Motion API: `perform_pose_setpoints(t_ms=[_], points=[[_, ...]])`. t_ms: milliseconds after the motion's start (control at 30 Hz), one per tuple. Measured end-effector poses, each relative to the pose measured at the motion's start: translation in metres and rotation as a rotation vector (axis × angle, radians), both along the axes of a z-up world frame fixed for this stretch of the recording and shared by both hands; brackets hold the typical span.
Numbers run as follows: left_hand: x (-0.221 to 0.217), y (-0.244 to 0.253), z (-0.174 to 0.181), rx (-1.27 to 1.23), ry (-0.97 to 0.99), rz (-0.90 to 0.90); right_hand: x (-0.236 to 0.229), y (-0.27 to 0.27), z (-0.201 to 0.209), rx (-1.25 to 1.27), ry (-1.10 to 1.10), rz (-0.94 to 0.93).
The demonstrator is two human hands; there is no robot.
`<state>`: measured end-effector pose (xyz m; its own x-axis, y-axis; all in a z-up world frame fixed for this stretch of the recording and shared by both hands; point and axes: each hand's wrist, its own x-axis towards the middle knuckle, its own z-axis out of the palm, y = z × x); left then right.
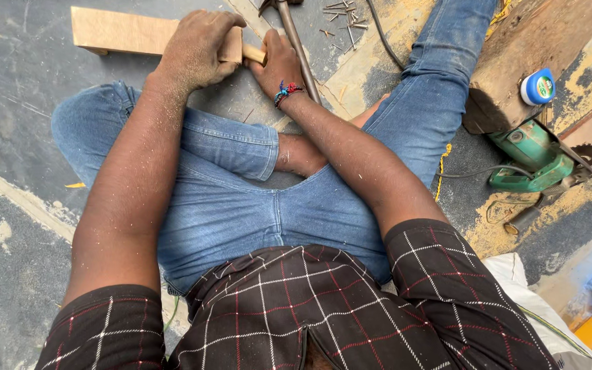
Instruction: The person assembles small wooden pieces by hand and with a hammer, positioning the blocks together and driving nails into the joints while sitting on the floor.
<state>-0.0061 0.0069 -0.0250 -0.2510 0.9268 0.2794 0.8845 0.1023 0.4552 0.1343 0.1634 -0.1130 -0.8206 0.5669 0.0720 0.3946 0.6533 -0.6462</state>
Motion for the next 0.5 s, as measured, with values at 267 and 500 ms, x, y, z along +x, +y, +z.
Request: perform_pose_setpoints(t_ms=[267, 500], points=[[0.001, 0.002, 0.000, -0.002, 0.011, 0.000, 0.005, 0.005, 0.006, -0.018, 0.078, 0.224], [0.002, 0.001, 0.000, 0.021, 0.019, -0.004, 0.009, 0.012, 0.019, -0.229, -0.139, 0.268]])
